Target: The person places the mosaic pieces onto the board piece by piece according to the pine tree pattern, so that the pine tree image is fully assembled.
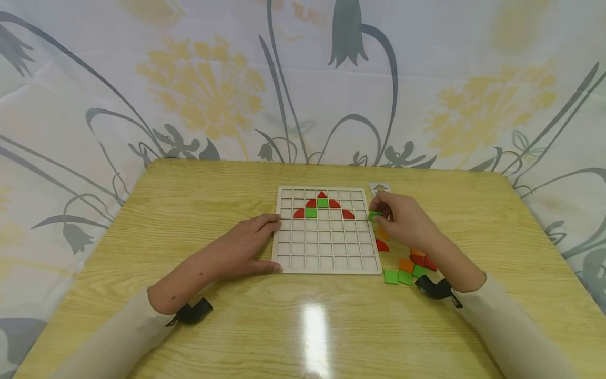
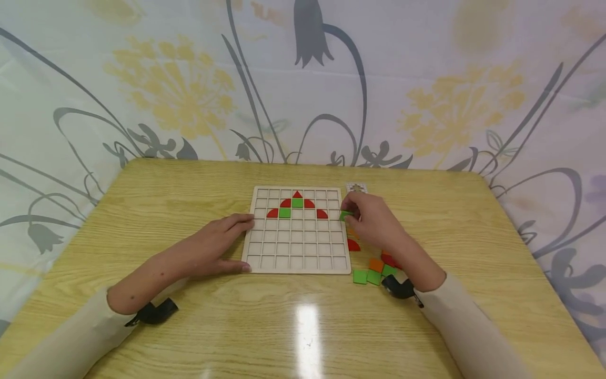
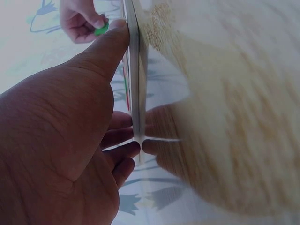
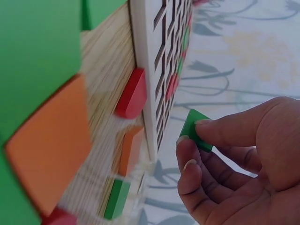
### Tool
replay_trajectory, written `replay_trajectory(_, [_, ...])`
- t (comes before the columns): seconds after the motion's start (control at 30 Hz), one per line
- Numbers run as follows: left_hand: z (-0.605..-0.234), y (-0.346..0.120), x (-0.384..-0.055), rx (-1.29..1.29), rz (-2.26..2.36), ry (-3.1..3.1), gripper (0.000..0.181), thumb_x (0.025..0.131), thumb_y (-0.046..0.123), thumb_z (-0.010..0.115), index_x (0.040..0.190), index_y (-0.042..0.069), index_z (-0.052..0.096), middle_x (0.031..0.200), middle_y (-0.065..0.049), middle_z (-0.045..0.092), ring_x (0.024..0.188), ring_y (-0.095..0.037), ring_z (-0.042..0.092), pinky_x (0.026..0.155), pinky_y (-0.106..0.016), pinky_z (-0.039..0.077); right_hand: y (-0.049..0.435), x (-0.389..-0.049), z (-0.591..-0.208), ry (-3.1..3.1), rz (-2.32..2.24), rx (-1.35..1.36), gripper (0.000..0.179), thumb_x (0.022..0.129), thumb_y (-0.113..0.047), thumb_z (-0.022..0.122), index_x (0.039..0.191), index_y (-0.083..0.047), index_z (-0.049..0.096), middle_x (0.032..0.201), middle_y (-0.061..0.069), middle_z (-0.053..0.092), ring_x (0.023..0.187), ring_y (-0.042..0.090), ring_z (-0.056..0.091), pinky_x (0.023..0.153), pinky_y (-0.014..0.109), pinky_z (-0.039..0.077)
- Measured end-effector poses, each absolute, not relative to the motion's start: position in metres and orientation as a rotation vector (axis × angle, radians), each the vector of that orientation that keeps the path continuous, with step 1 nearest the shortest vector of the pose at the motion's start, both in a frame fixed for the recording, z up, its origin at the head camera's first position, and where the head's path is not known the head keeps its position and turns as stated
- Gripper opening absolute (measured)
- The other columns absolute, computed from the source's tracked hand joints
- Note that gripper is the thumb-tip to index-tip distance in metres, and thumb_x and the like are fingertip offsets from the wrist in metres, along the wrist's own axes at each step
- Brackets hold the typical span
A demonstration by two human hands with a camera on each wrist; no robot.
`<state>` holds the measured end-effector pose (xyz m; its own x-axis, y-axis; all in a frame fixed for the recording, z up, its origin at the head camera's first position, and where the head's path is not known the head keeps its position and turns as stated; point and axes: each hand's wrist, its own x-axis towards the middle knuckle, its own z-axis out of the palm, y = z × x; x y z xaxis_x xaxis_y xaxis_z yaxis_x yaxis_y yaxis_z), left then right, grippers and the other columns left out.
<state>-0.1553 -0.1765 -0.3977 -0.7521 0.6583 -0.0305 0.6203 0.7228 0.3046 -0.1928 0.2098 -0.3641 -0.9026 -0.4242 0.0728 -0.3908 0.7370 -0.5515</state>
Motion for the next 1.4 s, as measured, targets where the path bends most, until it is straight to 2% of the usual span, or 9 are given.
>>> replay_trajectory(0.57, [-0.398,-0.176,-0.156,1.036,0.428,2.791,0.099,0.095,0.061,0.073,0.163,0.000,0.036,0.170,-0.015,0.032,0.155,-0.034,0.036,0.124,-0.053,0.035,0.163,-0.215,-0.371,2.846,-0.902,-0.697,0.007,0.102,-0.004,0.067,0.106,-0.006,0.072,0.092,0.006,0.071,0.083,0.023,0.062,0.077,0.040,0.052])
replay_trajectory(0.93, [-0.398,-0.175,-0.157,1.033,0.414,2.783,0.100,0.095,0.061,0.073,0.164,-0.001,0.034,0.171,-0.015,0.031,0.155,-0.035,0.036,0.125,-0.052,0.034,0.145,-0.229,-0.374,2.811,-0.909,-0.740,0.012,0.101,-0.001,0.066,0.106,-0.003,0.076,0.104,0.011,0.070,0.091,0.026,0.065,0.081,0.044,0.055])
replay_trajectory(1.4, [-0.397,-0.176,-0.155,1.038,0.408,2.795,0.101,0.094,0.063,0.073,0.163,-0.001,0.035,0.170,-0.016,0.033,0.154,-0.036,0.037,0.123,-0.053,0.035,0.142,-0.233,-0.381,2.787,-0.897,-0.732,0.014,0.099,-0.002,0.071,0.112,-0.001,0.076,0.108,0.013,0.071,0.093,0.027,0.067,0.082,0.044,0.056])
